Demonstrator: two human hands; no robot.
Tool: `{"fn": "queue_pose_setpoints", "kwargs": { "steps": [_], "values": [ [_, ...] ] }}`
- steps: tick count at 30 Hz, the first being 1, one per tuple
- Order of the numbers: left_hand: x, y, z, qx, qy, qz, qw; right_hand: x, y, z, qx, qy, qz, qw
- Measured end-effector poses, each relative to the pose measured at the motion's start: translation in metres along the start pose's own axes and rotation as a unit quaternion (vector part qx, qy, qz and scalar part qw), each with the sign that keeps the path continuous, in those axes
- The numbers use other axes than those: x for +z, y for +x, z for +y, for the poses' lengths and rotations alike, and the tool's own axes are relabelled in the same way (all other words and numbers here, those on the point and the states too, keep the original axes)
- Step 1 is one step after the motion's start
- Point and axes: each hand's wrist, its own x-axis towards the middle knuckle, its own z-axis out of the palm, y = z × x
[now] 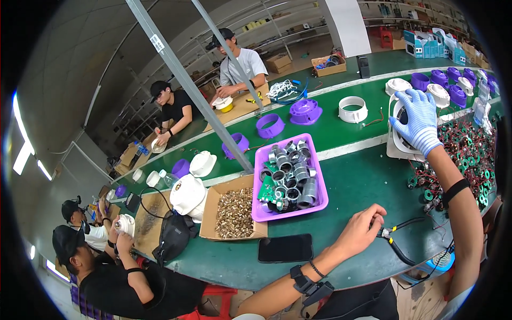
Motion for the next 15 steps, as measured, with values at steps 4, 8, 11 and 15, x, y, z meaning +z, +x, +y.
{"fn": "queue_pose_setpoints", "kwargs": {
  "steps": [4,8,11,15],
  "values": [
    [0.001,0.000,0.000,0.002,0.002,0.000,1.000,-0.002,-0.009,-0.004,0.020,-0.023,-0.018,0.999],
    [0.001,-0.001,-0.002,-0.005,0.003,-0.001,1.000,-0.007,-0.008,-0.008,0.031,-0.007,-0.035,0.999],
    [0.002,-0.001,-0.003,0.003,0.000,0.006,1.000,-0.010,-0.009,-0.010,0.035,0.008,-0.044,0.998],
    [0.000,-0.002,-0.002,0.010,-0.003,0.012,1.000,-0.003,-0.010,-0.011,0.019,0.003,-0.013,1.000]
  ]
}}
